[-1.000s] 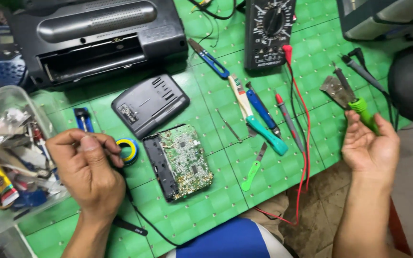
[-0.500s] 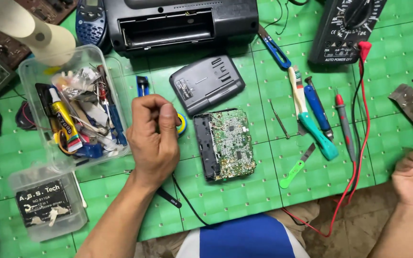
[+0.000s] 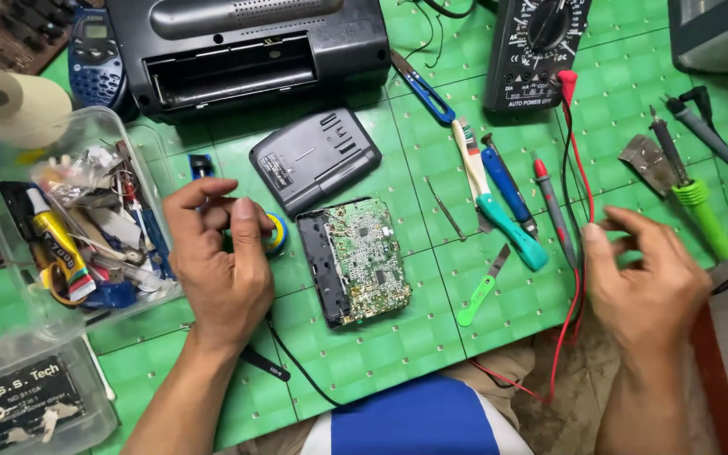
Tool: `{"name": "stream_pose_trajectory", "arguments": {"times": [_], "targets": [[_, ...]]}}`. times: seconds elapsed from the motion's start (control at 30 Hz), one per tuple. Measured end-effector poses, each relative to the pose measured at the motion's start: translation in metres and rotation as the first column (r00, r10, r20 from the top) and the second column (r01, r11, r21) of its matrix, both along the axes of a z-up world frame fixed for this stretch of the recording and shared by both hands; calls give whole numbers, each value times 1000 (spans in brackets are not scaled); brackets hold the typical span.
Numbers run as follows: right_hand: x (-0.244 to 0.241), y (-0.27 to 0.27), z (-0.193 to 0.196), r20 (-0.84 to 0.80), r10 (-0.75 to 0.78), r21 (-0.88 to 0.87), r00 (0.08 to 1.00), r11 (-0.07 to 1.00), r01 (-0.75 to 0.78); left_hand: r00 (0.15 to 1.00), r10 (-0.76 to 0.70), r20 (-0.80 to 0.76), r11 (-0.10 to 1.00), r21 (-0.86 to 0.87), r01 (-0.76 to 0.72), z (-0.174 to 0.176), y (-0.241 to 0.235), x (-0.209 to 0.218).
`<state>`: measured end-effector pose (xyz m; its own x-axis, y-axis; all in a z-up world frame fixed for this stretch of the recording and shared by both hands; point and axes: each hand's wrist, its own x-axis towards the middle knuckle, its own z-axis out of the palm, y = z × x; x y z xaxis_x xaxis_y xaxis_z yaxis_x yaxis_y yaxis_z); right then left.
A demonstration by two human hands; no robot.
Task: Repair a circuit board by desoldering components and cleaning the board with a brush
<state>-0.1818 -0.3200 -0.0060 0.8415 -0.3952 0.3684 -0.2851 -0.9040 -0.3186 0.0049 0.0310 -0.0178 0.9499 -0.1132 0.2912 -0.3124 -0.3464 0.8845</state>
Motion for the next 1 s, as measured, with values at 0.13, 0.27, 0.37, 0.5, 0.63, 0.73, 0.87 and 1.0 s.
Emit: {"name": "stream_pose_trajectory", "arguments": {"times": [0.13, 0.27, 0.37, 0.5, 0.63, 0.73, 0.87, 1.0], "targets": [[24, -4, -17, -99, 43, -202, 994, 977, -62, 1000, -11, -26, 997, -72, 9, 2, 0, 1], [31, -13, -33, -229, -7, -266, 973, 962, -55, 1000, -25, -13, 997, -73, 24, 2, 1, 3], [31, -17, -37, -234, -23, -304, 972, 951, -51, 1000, -27, 10, 999, -29, 27, 2, 1, 3], [28, -7, -13, -216, -20, -34, 976, 999, 13, 996, -62, 59, 997, 55, 58, 2, 2, 4], [29, 21, 22, -229, -119, 246, 966, 953, 175, 982, -128, 135, 989, 94, 116, 6, 2, 6], [12, 15, 4, -126, -144, 415, 982, 891, 184, 982, -154, 108, 988, 19, 153, 2, 1, 5], [1, 32, 11, -82, -77, 408, 994, 907, 104, 973, -194, 125, 981, 29, 192, 6, 3, 6], [-3, 42, 18, -150, 30, 423, 988, 905, 37, 984, -149, 96, 989, 2, 149, 13, 1, 4]]}}
